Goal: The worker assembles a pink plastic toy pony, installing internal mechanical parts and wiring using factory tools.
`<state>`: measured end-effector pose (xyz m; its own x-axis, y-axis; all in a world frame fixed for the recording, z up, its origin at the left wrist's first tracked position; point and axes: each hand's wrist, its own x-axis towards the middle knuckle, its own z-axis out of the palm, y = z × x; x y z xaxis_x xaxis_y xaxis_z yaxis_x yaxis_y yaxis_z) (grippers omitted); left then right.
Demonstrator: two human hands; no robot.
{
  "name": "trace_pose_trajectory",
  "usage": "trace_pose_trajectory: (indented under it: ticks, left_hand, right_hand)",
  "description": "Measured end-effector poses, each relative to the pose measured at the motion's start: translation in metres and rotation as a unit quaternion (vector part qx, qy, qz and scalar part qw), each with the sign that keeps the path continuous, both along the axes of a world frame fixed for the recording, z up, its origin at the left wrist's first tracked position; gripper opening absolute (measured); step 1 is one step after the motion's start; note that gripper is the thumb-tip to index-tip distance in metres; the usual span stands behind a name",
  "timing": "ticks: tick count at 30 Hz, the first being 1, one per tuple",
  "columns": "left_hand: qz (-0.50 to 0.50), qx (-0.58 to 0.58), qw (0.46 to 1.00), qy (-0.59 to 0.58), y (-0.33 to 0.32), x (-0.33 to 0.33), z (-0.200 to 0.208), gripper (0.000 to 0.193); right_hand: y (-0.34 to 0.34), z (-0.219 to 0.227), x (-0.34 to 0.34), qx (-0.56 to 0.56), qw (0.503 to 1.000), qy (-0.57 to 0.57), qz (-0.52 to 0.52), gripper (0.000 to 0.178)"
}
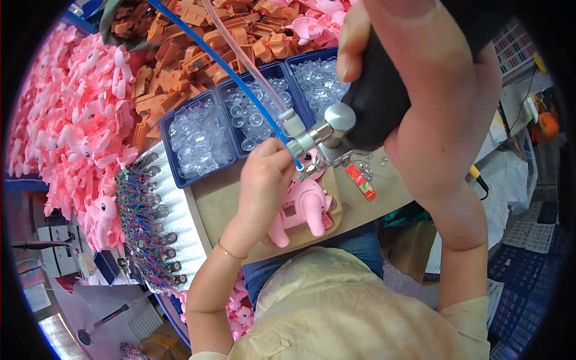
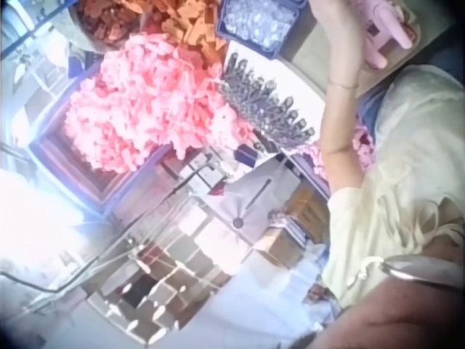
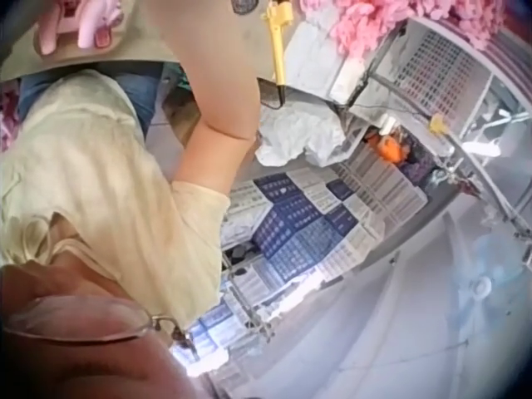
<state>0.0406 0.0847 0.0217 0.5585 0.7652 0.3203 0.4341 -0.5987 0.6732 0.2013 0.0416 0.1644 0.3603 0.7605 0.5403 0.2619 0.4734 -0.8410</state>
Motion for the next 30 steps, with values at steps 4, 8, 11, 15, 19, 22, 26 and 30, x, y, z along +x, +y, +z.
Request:
trace_pose_trajectory:
  ticks: [4, 8, 11, 15, 19, 22, 26, 30]
  left_hand:
    - [-0.048, -0.023, 0.997, -0.049, -0.013, 0.01, 0.01, 0.03]
    - [-0.043, -0.045, 0.996, -0.064, -0.013, 0.01, 0.01, 0.032]
    - [-0.058, -0.045, 0.995, -0.07, -0.005, 0.01, -0.001, 0.027]
    - [-0.029, -0.072, 0.996, -0.052, -0.008, 0.006, -0.006, 0.017]
    - [0.003, -0.077, 0.993, -0.088, -0.01, 0.008, -0.016, 0.012]
    - [0.065, -0.108, 0.99, -0.067, -0.012, -0.002, -0.007, 0.02]
    - [-0.051, -0.043, 0.995, -0.078, -0.055, -0.003, 0.017, 0.019]
    - [-0.139, -0.022, 0.99, 0.017, -0.072, 0.05, 0.006, 0.021]
  right_hand:
    - [-0.009, -0.003, -0.002, -0.01, 1.0, 0.011, -0.001, 0.025]
    - [-0.003, 0.001, -0.009, -0.012, 1.0, 0.012, 0.006, 0.025]
    - [0.001, 0.005, -0.02, -0.015, 1.0, 0.006, 0.018, 0.026]
    - [0.005, -0.009, -0.015, 0.039, 0.994, 0.035, 0.096, 0.033]
    - [0.015, -0.012, -0.01, 0.018, 0.987, 0.025, 0.159, 0.037]
    - [0.025, 0.004, -0.004, 0.017, 0.974, 0.104, 0.201, 0.043]
    - [0.032, 0.037, 0.017, 0.009, 0.977, 0.01, 0.211, 0.037]
    - [0.043, 0.028, 0.016, 0.0, 0.99, -0.085, 0.115, 0.034]
